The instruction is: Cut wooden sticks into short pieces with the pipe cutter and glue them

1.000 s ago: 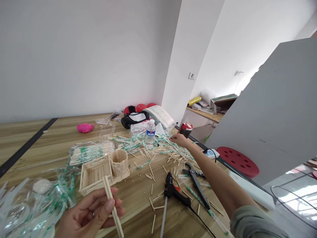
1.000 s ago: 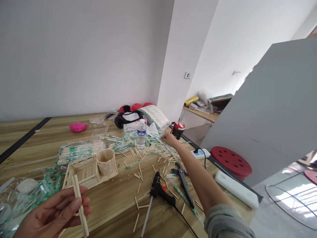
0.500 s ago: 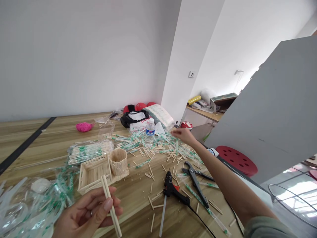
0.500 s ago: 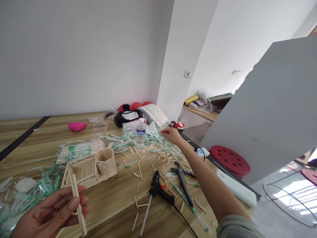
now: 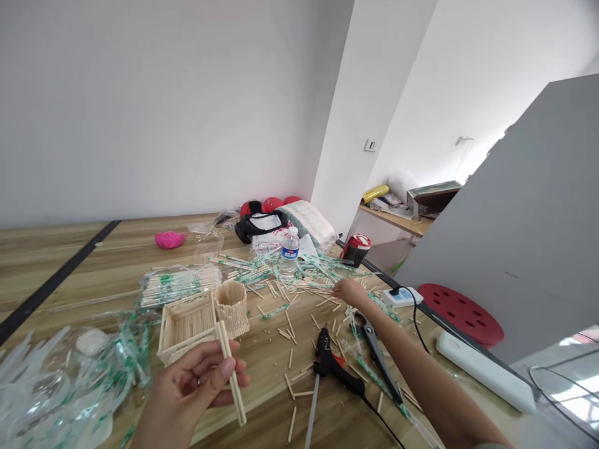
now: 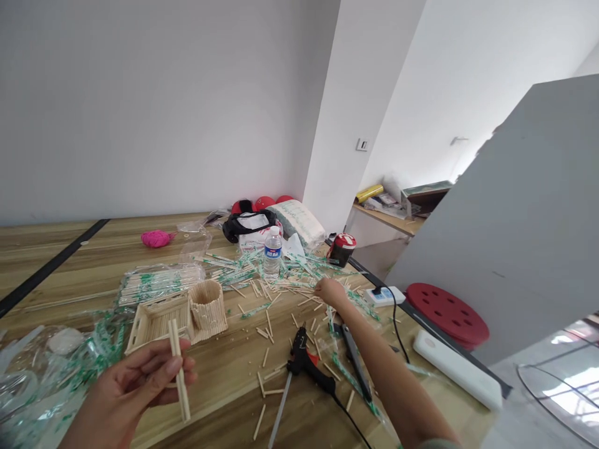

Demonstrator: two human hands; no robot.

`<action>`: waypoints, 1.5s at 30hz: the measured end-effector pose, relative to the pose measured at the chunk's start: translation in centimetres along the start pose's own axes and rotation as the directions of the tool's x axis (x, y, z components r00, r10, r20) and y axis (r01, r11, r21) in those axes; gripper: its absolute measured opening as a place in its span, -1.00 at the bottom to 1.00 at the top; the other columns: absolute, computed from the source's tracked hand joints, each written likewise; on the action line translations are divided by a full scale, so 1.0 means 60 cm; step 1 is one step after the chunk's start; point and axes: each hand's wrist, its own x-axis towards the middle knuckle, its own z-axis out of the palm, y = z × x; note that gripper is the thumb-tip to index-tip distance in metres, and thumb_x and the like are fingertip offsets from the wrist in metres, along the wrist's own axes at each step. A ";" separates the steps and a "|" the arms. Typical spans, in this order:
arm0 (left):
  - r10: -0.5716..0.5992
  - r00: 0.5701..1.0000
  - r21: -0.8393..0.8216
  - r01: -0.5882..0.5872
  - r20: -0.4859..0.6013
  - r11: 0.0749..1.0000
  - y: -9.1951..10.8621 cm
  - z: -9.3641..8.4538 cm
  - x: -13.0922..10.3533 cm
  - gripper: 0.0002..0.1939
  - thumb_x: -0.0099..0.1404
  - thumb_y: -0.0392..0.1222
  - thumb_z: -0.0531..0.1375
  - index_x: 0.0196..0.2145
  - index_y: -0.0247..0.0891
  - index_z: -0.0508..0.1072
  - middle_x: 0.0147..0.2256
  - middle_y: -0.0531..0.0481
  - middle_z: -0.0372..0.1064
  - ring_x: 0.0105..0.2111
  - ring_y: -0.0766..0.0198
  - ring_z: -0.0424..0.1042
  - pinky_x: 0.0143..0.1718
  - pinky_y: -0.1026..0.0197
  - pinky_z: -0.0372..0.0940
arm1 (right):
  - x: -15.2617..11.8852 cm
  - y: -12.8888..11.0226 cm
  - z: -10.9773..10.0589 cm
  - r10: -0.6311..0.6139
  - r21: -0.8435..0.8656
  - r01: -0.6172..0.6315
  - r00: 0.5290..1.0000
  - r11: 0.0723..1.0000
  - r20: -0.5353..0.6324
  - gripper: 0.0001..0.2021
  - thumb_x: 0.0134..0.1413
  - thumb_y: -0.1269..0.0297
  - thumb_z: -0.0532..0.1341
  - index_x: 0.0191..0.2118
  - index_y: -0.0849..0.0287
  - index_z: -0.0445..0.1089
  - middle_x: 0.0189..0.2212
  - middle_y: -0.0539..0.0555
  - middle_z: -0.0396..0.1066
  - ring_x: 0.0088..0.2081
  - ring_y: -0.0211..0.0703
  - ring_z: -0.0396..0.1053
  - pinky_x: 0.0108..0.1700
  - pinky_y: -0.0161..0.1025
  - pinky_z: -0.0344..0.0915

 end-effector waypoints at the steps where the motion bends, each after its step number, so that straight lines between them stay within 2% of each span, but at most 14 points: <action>1: -0.002 1.000 0.000 0.002 0.015 1.000 -0.001 0.005 0.002 -0.61 -0.12 0.00 0.41 -0.33 -0.26 0.56 -0.48 -0.02 0.56 -0.43 0.15 0.54 -0.44 0.25 0.47 | -0.003 -0.007 -0.010 -0.005 0.043 0.006 1.000 0.999 -0.015 -0.73 0.19 0.21 0.15 -0.03 0.18 0.32 -0.05 0.10 0.34 -0.13 -0.11 0.37 -0.13 -0.08 0.36; 4: -0.007 0.998 0.017 0.007 0.059 1.000 -0.007 0.015 0.010 -0.64 -0.09 -0.01 0.40 -0.35 -0.27 0.56 -0.46 -0.04 0.57 -0.40 0.14 0.54 -0.43 0.25 0.46 | -0.024 -0.041 -0.039 -0.034 0.224 0.046 0.998 0.973 -0.056 -0.76 0.19 0.21 0.14 -0.07 0.18 0.34 -0.05 0.10 0.34 -0.11 -0.12 0.36 -0.09 -0.06 0.33; 6: 0.003 0.999 0.021 -0.005 0.055 1.000 -0.012 0.019 0.013 -0.67 -0.07 -0.01 0.38 -0.36 -0.26 0.56 -0.44 -0.05 0.57 -0.39 0.15 0.54 -0.45 0.27 0.44 | -0.051 -0.078 -0.054 -0.069 0.367 0.095 0.994 0.926 -0.083 -0.77 0.20 0.19 0.14 -0.11 0.20 0.37 -0.09 0.10 0.37 -0.12 -0.11 0.36 -0.08 -0.05 0.31; 9: 0.001 0.997 0.044 -0.005 0.074 0.999 -0.015 0.021 0.017 -0.70 -0.02 -0.01 0.36 -0.37 -0.25 0.56 -0.40 -0.06 0.57 -0.34 0.14 0.54 -0.43 0.28 0.43 | -0.115 -0.149 -0.068 -0.209 0.608 0.195 0.977 0.770 -0.049 -0.68 0.13 0.06 0.15 -0.23 0.21 0.48 -0.27 0.09 0.48 -0.19 -0.07 0.40 -0.14 -0.16 0.31; 11: 0.000 0.996 0.087 -0.008 0.088 0.996 -0.015 0.021 0.020 -0.71 0.02 -0.01 0.34 -0.35 -0.25 0.56 -0.35 -0.07 0.57 -0.27 0.12 0.52 -0.40 0.29 0.42 | -0.162 -0.199 -0.071 -0.363 0.749 0.225 0.932 0.623 0.022 -0.65 -0.02 -0.01 0.24 -0.29 0.18 0.53 -0.33 0.06 0.52 -0.25 -0.11 0.42 -0.21 -0.24 0.30; 14: 0.011 0.998 0.109 -0.018 0.067 0.994 -0.015 0.021 0.024 -0.70 0.04 -0.01 0.32 -0.32 -0.26 0.55 -0.26 -0.11 0.56 -0.19 0.09 0.49 -0.38 0.28 0.42 | -0.217 -0.257 -0.069 -0.535 0.875 0.169 0.837 0.455 0.116 -0.64 -0.19 -0.06 0.33 -0.38 0.16 0.56 -0.44 0.02 0.51 -0.41 -0.22 0.38 -0.36 -0.31 0.26; 16: 0.025 0.998 0.083 -0.030 0.060 0.996 -0.016 0.021 0.026 -0.70 0.04 -0.03 0.32 -0.30 -0.26 0.55 -0.20 -0.13 0.54 -0.16 0.06 0.47 -0.36 0.24 0.43 | -0.234 -0.281 -0.067 -0.594 0.915 0.115 0.790 0.387 0.152 -0.67 -0.23 -0.03 0.36 -0.42 0.15 0.57 -0.50 -0.01 0.49 -0.49 -0.30 0.31 -0.44 -0.35 0.19; 18: 0.043 0.997 0.059 -0.047 0.059 0.997 -0.018 0.020 0.027 -0.69 0.03 -0.03 0.32 -0.29 -0.26 0.56 -0.16 -0.14 0.52 -0.14 0.03 0.46 -0.36 0.21 0.43 | -0.237 -0.293 -0.064 -0.617 0.934 0.076 0.768 0.350 0.168 -0.70 -0.24 0.01 0.38 -0.44 0.15 0.57 -0.55 -0.03 0.45 -0.53 -0.34 0.23 -0.48 -0.37 0.12; 24: 0.059 0.995 0.041 -0.062 0.075 0.997 -0.021 0.018 0.030 -0.71 -0.01 -0.05 0.35 -0.32 -0.25 0.58 -0.24 -0.11 0.53 -0.22 0.07 0.46 -0.43 0.25 0.41 | -0.231 -0.302 -0.060 -0.612 0.943 0.033 0.768 0.332 0.189 -0.71 -0.33 0.06 0.43 -0.51 0.19 0.55 -0.66 -0.08 0.31 -0.57 -0.39 0.07 -0.55 -0.36 -0.05; 29: 0.047 0.994 0.024 -0.050 0.094 0.998 -0.019 0.019 0.028 -0.71 -0.01 -0.06 0.35 -0.33 -0.26 0.57 -0.23 -0.11 0.51 -0.27 0.10 0.45 -0.42 0.20 0.42 | -0.239 -0.308 -0.068 -0.618 0.944 0.007 0.758 0.331 0.211 -0.73 -0.36 0.08 0.44 -0.55 0.19 0.53 -0.67 -0.12 0.25 -0.58 -0.41 0.01 -0.54 -0.36 -0.09; 33: 0.047 0.995 0.022 -0.049 0.092 0.999 -0.017 0.018 0.023 -0.73 -0.02 -0.06 0.36 -0.37 -0.27 0.57 -0.30 -0.08 0.51 -0.31 0.14 0.45 -0.43 0.22 0.42 | -0.242 -0.310 -0.074 -0.605 0.940 -0.007 0.764 0.340 0.224 -0.73 -0.40 0.11 0.46 -0.58 0.20 0.52 -0.71 -0.15 0.17 -0.59 -0.43 -0.04 -0.55 -0.35 -0.13; 39: 0.019 0.995 0.012 -0.020 0.093 1.000 -0.015 0.021 0.024 -0.76 -0.08 -0.09 0.39 -0.44 -0.26 0.55 -0.47 0.02 0.50 -0.44 0.23 0.46 -0.46 0.26 0.41 | -0.242 -0.309 -0.073 -0.587 0.932 -0.029 0.770 0.361 0.251 -0.70 -0.44 0.09 0.46 -0.59 0.22 0.51 -0.72 -0.15 0.17 -0.60 -0.42 -0.05 -0.54 -0.33 -0.19; 45: 0.022 0.996 0.020 -0.024 0.092 1.000 -0.015 0.023 0.025 -0.73 -0.09 -0.07 0.39 -0.42 -0.25 0.55 -0.44 0.01 0.53 -0.42 0.20 0.48 -0.45 0.24 0.41 | -0.241 -0.309 -0.072 -0.573 0.931 -0.042 0.778 0.363 0.258 -0.72 -0.47 0.13 0.48 -0.60 0.21 0.51 -0.71 -0.14 0.20 -0.59 -0.41 -0.01 -0.53 -0.33 -0.14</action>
